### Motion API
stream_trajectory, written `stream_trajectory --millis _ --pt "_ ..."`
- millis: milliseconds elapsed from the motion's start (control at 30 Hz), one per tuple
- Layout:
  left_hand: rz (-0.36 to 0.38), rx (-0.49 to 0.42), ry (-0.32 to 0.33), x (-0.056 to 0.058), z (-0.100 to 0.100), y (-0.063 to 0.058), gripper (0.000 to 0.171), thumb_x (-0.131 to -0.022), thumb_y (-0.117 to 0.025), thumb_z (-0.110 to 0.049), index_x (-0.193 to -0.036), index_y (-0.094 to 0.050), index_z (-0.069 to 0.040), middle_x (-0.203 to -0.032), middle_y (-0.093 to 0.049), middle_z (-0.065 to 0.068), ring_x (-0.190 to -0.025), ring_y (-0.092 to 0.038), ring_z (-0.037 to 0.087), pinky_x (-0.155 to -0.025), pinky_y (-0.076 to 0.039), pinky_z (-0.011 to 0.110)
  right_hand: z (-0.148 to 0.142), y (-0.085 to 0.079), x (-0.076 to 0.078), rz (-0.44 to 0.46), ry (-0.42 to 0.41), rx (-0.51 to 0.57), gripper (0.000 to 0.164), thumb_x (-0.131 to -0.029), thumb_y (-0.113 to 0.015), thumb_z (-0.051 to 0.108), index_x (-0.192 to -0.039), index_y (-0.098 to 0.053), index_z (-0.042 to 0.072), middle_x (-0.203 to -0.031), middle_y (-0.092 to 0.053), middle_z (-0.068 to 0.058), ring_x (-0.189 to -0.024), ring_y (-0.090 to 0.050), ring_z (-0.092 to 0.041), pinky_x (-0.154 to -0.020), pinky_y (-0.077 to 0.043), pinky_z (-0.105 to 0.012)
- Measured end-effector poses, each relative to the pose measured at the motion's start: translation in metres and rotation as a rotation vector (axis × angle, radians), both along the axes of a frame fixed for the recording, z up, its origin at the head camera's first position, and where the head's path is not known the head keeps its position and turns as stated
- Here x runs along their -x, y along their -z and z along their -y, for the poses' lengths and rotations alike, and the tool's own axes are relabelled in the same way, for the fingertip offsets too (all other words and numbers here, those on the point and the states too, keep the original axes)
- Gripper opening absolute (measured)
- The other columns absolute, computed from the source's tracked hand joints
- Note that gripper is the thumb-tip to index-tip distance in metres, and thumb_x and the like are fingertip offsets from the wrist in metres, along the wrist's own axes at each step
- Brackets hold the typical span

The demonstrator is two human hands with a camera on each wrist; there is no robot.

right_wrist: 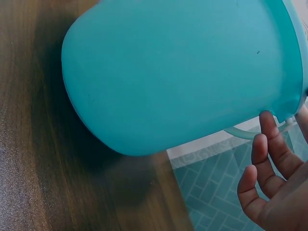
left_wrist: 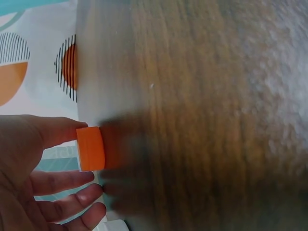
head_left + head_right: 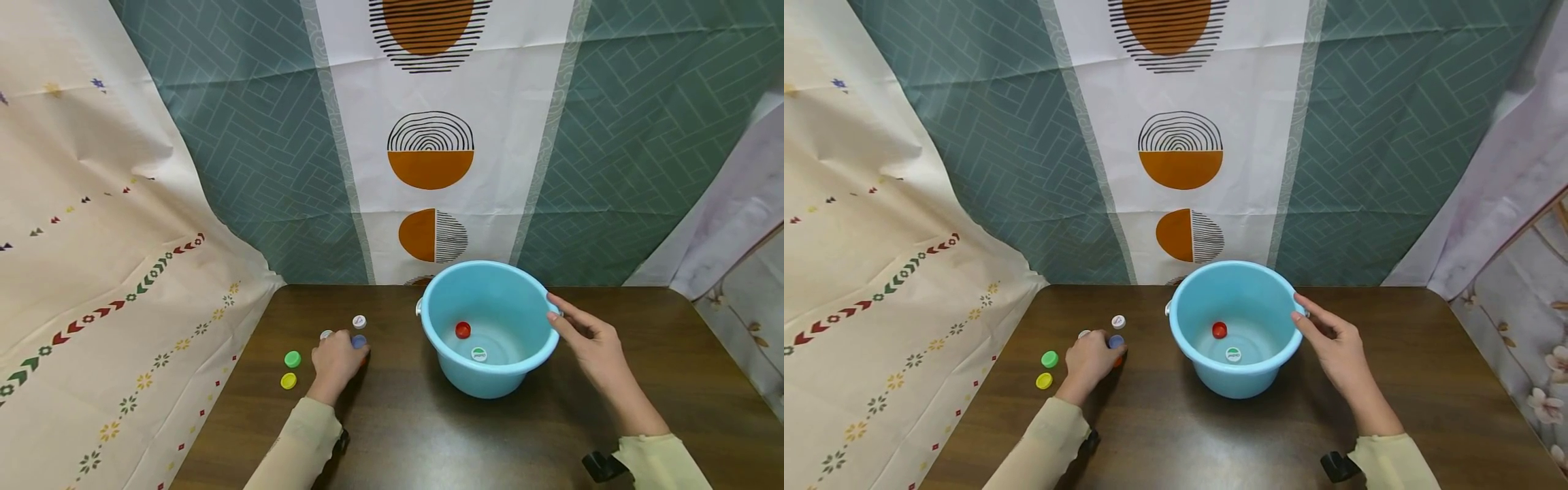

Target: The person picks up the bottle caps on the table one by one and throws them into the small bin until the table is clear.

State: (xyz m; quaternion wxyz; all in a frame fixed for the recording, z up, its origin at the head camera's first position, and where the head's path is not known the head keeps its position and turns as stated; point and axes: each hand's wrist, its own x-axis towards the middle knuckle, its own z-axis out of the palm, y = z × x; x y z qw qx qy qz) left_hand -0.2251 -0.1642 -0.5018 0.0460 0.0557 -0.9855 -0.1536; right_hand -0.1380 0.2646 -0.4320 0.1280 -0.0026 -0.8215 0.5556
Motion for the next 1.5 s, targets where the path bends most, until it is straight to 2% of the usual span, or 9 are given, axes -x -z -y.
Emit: stream_trajectory --millis 567,800,933,1100,1200,1367,1500 --pt "-0.06 -0.048 -0.013 0.0 0.005 0.006 0.032 -0.081 -0.073 -0.042 -0.083 -0.071 -0.011 -0.077 -0.066 0.007 -0.074 -0.062 0.03 -0.068 -0.044 0.055 0.001 -0.001 -0.001 0.007 -0.005 -0.005 0.049 -0.097 -0.061 0.038 -0.142 -0.054 0.02 -0.131 -0.06 -0.01 -0.098 -0.061 -0.006 -0.074 -0.053 -0.019" --pt "-0.161 -0.091 -0.014 0.001 0.006 0.005 0.029 -0.082 -0.07 -0.039 -0.09 -0.072 -0.011 -0.08 -0.067 0.006 -0.075 -0.062 0.029 -0.07 -0.044 0.052 0.001 0.001 -0.001 -0.002 -0.007 0.004 0.049 -0.097 -0.061 0.036 -0.142 -0.054 0.019 -0.13 -0.061 -0.01 -0.097 -0.062 -0.006 -0.074 -0.054 -0.02" --pt "-0.217 -0.168 -0.004 0.001 0.005 0.0 0.034 -0.081 -0.071 -0.038 -0.098 -0.07 -0.009 -0.084 -0.069 0.004 -0.074 -0.063 0.027 -0.067 -0.047 0.047 0.001 0.0 0.0 0.003 -0.006 0.003 0.049 -0.097 -0.061 0.037 -0.142 -0.054 0.02 -0.131 -0.06 -0.009 -0.097 -0.062 -0.006 -0.074 -0.054 -0.02" --pt "-0.276 -0.368 0.039 0.001 0.001 -0.006 0.035 -0.081 -0.074 -0.037 -0.104 -0.069 -0.011 -0.09 -0.07 0.003 -0.081 -0.066 0.023 -0.069 -0.053 0.041 0.001 0.0 -0.001 0.006 0.0 0.004 0.049 -0.097 -0.061 0.037 -0.142 -0.054 0.02 -0.129 -0.061 -0.006 -0.097 -0.061 -0.007 -0.074 -0.053 -0.02" --pt "-0.305 -0.457 0.058 0.0 -0.002 -0.01 0.032 -0.082 -0.075 -0.035 -0.104 -0.069 -0.013 -0.093 -0.071 0.003 -0.085 -0.066 0.02 -0.073 -0.053 0.04 0.001 0.001 -0.001 0.002 -0.001 0.008 0.048 -0.097 -0.061 0.037 -0.142 -0.054 0.02 -0.128 -0.062 -0.007 -0.096 -0.061 -0.007 -0.074 -0.053 -0.02" --pt "-0.367 -0.555 0.082 0.0 -0.006 -0.015 0.025 -0.082 -0.076 -0.034 -0.101 -0.069 -0.018 -0.09 -0.07 -0.003 -0.077 -0.063 0.014 -0.066 -0.051 0.036 0.001 0.001 -0.001 0.001 -0.004 0.008 0.049 -0.097 -0.061 0.037 -0.142 -0.054 0.02 -0.128 -0.062 -0.009 -0.096 -0.061 -0.007 -0.073 -0.054 -0.02" --pt "-0.43 -0.601 0.102 0.002 -0.008 -0.02 0.023 -0.081 -0.077 -0.031 -0.099 -0.07 -0.017 -0.086 -0.069 -0.004 -0.075 -0.063 0.022 -0.062 -0.048 0.034 0.0 0.001 0.0 0.003 -0.003 0.004 0.049 -0.097 -0.061 0.037 -0.142 -0.054 0.02 -0.129 -0.061 -0.01 -0.096 -0.061 -0.007 -0.074 -0.054 -0.02"
